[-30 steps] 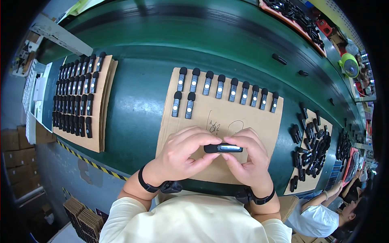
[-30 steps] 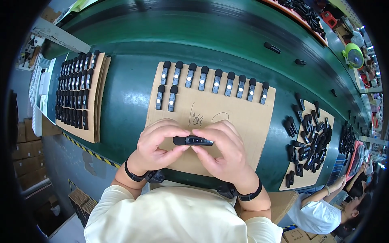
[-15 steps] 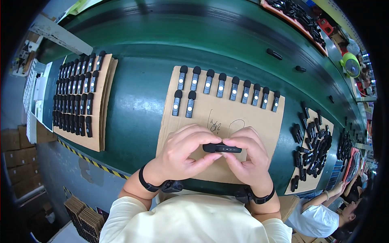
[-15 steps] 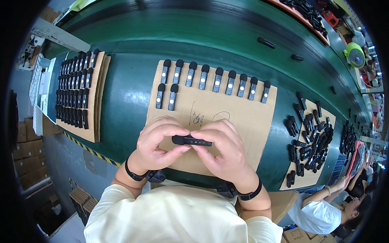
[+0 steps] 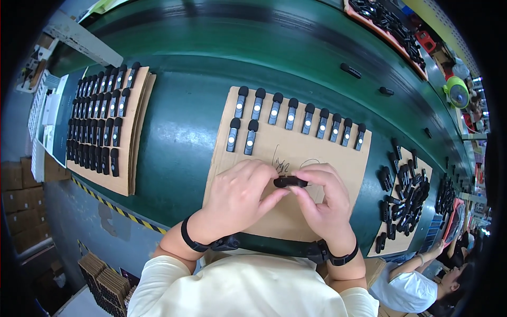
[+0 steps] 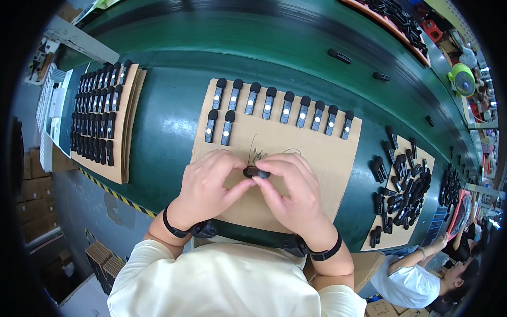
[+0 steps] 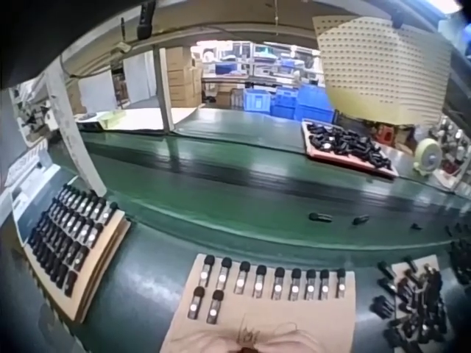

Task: The person places a cardboard sheet on the conveyor belt, then picks up microphones to press their buttons and align them in rows on the cardboard.

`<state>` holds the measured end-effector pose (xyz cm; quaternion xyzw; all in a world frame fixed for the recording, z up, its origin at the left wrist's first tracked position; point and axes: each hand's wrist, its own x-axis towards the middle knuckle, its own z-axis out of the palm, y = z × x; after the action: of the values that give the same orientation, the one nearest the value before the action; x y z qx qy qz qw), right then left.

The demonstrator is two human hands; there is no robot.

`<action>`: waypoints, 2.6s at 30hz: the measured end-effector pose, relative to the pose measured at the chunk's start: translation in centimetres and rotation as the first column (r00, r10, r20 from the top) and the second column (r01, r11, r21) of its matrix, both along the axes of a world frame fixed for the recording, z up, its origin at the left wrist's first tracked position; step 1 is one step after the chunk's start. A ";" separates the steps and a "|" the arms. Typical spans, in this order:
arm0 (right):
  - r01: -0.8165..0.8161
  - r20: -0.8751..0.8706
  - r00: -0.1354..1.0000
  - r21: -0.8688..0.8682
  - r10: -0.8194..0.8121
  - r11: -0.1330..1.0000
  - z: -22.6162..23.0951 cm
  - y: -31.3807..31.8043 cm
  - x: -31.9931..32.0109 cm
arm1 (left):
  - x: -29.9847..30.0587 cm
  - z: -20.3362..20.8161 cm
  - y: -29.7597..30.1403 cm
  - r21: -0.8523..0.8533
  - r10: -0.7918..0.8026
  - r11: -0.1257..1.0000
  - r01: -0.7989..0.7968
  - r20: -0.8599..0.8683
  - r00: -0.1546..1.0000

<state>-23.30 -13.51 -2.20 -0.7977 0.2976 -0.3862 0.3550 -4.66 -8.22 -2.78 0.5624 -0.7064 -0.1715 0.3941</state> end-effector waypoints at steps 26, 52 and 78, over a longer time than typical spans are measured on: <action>-0.032 -0.391 0.917 -0.271 -0.080 0.962 -5.5 -2.3 4.4 | 0.6 -0.5 1.4 0.259 -0.148 0.965 0.039 0.415 0.898; 0.086 -0.668 0.612 -0.477 -0.424 0.875 -3.4 -28.8 -10.0 | 0.5 -0.4 0.8 0.197 -0.050 0.980 -0.023 0.356 0.933; 0.022 -0.712 0.699 -0.082 -0.074 0.996 0.9 -26.9 4.9 | 0.4 -0.6 0.7 0.245 -0.105 0.969 0.015 0.359 0.927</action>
<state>-18.42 -40.46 -1.34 -0.8883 0.4195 -0.0660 0.1750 -4.27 -7.53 -3.40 0.6056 -0.7593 -0.1579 0.1784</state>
